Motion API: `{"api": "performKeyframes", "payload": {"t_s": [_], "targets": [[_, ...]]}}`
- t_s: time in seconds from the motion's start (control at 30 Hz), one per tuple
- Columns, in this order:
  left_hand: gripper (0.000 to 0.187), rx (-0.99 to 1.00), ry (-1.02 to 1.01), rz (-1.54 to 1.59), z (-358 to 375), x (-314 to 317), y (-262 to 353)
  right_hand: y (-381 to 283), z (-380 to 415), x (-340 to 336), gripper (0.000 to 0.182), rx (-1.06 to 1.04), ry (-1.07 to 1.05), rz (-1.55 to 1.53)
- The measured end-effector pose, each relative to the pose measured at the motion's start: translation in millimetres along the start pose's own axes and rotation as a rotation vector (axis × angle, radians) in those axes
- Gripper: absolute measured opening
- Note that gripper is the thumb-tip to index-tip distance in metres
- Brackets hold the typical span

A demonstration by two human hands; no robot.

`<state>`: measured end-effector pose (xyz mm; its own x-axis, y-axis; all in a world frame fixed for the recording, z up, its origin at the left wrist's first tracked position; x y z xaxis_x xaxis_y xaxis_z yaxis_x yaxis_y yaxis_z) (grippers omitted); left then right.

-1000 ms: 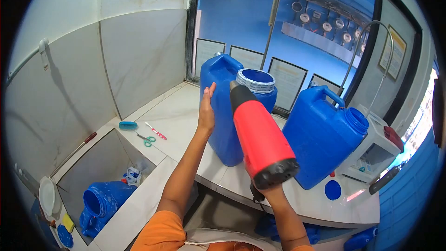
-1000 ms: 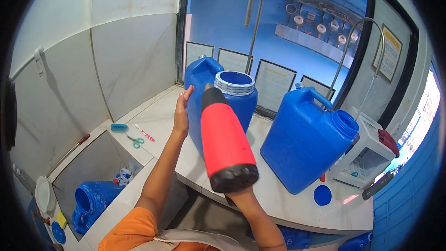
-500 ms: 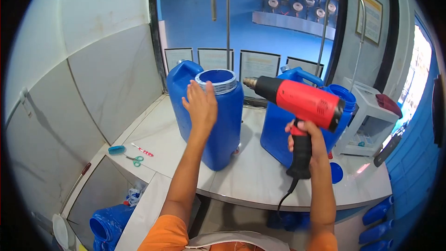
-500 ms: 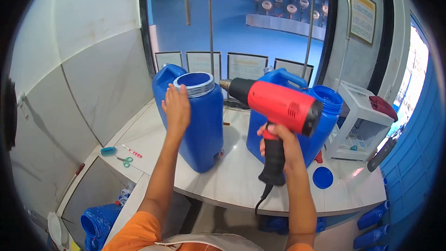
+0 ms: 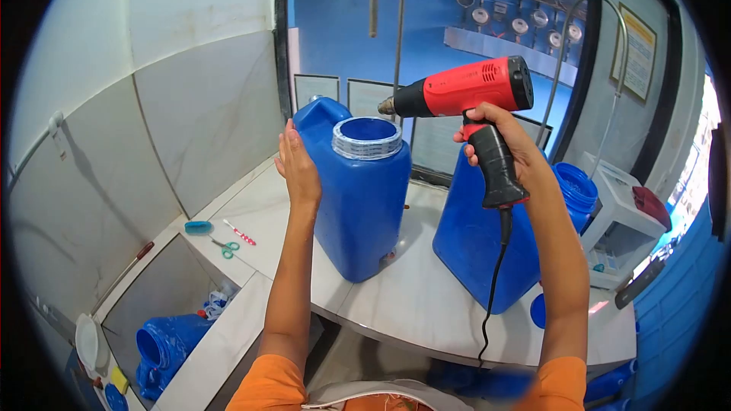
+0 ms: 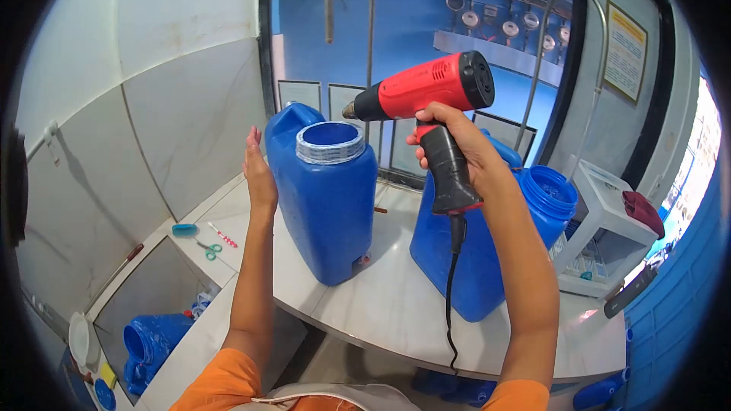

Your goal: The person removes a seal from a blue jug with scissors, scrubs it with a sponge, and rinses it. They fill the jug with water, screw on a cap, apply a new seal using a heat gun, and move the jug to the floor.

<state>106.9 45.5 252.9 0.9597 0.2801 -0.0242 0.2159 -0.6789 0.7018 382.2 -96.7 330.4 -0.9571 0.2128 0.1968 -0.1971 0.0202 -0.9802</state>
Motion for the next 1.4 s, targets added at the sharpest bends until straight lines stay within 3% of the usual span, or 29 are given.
{"api": "performKeyframes", "payload": {"t_s": [0.23,0.43,0.5,0.57,0.63,0.67,0.7,0.77,0.83,0.93,0.97,1.1,1.2,1.27,1.4], "targets": [[0.060,0.021,0.070,0.130,-2.8,-48.9,-6.3,-1.1,1.9,63.5,0.028,-0.001,-0.075,0.148],[0.062,0.005,0.068,0.282,-7.2,-64.2,-23.0,17.1,57.1,93.2,0.031,-0.085,-0.019,0.307],[0.065,-0.018,0.030,0.319,-7.0,-64.1,-27.8,35.7,82.8,95.2,0.034,-0.143,-0.029,0.385],[0.068,-0.042,-0.015,0.353,-5.3,-60.6,-34.8,66.4,106.7,88.3,0.022,-0.160,-0.035,0.520],[0.070,-0.048,-0.069,0.444,-3.6,-50.0,-40.1,104.9,125.4,77.5,0.021,-0.237,0.008,0.518],[0.070,-0.051,-0.074,0.451,-0.6,-46.5,-36.2,122.3,133.3,73.8,0.024,-0.279,0.061,0.703],[0.071,-0.080,-0.094,0.529,3.8,-40.4,-29.2,139.1,138.0,74.5,0.025,-0.447,-0.006,0.815],[0.073,-0.109,-0.125,0.614,8.2,-30.9,-26.1,178.0,134.8,75.6,0.025,-0.516,-0.016,0.863],[0.075,-0.113,-0.174,0.660,11.9,-17.4,-28.4,209.5,126.5,68.5,0.025,-0.529,0.110,0.734],[0.076,-0.082,-0.244,0.652,14.9,-8.6,-21.8,198.0,138.3,78.6,0.023,-0.509,0.069,0.511],[0.076,-0.079,-0.263,0.657,13.9,-4.7,-21.1,195.4,145.0,68.9,0.025,-0.401,0.153,0.418],[0.075,-0.053,-0.387,0.620,12.9,18.0,-10.0,175.0,148.4,24.7,0.031,-0.367,0.309,-0.045],[0.074,-0.044,-0.415,0.614,12.1,28.4,9.0,180.2,138.6,6.5,0.032,-0.288,0.274,-0.139],[0.074,-0.052,-0.359,0.592,8.7,23.4,16.3,176.9,137.0,17.6,0.031,-0.328,0.128,-0.245],[0.073,-0.014,-0.239,0.624,-6.6,15.7,1.8,145.0,139.9,46.3,0.030,-0.295,0.017,-0.095]]}}
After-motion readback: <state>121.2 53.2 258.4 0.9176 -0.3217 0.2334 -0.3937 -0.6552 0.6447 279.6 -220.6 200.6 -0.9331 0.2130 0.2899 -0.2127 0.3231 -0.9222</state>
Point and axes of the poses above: each hand's wrist, its own z-axis away from the middle knuckle, its own x-axis out of the palm, y = z × x, the point moved 8 cm from there along -z, towards the middle knuckle, and after that the axes turned 6 degrees about x, right-handed, at the moved point
